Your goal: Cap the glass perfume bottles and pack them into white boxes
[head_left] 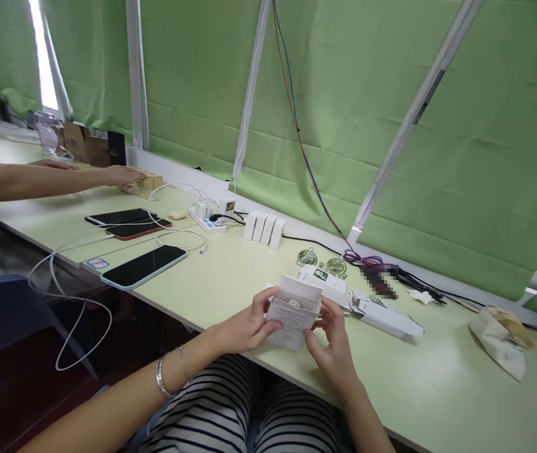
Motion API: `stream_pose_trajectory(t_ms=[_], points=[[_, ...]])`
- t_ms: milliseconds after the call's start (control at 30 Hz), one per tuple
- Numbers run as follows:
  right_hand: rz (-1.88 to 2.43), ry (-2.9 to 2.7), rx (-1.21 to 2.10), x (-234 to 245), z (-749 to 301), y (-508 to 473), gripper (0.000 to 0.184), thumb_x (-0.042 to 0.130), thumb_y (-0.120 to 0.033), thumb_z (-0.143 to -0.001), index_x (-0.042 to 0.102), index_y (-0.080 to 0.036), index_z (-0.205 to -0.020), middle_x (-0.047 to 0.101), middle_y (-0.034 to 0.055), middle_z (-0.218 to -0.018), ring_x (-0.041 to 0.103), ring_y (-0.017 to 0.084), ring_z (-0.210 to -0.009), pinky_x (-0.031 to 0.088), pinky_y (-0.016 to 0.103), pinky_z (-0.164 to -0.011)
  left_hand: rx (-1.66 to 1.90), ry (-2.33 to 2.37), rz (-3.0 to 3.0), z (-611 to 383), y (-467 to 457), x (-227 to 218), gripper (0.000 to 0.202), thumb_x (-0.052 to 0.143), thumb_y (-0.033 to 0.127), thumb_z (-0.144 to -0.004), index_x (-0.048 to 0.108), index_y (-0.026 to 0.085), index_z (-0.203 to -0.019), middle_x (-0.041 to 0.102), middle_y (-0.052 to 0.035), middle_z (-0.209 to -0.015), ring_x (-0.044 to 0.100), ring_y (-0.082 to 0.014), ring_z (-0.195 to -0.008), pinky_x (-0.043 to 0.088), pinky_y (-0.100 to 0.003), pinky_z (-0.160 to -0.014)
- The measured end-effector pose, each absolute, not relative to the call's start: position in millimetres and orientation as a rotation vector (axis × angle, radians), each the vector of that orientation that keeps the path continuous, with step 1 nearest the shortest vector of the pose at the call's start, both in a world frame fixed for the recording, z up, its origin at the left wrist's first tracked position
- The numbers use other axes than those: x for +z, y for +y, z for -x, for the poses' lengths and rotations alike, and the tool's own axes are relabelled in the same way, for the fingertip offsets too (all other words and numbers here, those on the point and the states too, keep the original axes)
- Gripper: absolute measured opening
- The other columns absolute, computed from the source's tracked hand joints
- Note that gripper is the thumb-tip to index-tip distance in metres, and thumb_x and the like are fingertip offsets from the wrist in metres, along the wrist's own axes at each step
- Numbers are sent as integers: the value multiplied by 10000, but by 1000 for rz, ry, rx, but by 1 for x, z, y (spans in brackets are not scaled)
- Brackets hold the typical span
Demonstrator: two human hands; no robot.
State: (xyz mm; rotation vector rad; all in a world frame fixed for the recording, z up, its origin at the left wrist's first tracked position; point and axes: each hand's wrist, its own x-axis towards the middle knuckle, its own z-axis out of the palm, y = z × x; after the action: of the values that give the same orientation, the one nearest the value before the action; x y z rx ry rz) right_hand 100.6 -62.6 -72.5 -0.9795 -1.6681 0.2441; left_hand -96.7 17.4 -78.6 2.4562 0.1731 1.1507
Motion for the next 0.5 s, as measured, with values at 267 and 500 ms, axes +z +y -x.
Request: stream_pose_trajectory(t_ms=[267,500], points=[[970,-1783,29,-75,-103,-62,777,478,-117,-786,78,-344,-1413,526,43,-1005,533,152,-738,512,318,-633,1270,84,-2527,96,18,-77,625,406,136,-910,-6,266,-1361,452,-109,-1095,517,-195,-1031,484,-400,-851],[944,-1891,-116,-65,-104,-65,702,490,-85,-721,280,-353,-1335,478,17,-889,517,155,-685,492,284,-550,1439,-99,-2543,92,15,-68,741,474,34,-854,32,362,-1350,163,-194,-1403,164,-296,-1347,389,-559,-928]])
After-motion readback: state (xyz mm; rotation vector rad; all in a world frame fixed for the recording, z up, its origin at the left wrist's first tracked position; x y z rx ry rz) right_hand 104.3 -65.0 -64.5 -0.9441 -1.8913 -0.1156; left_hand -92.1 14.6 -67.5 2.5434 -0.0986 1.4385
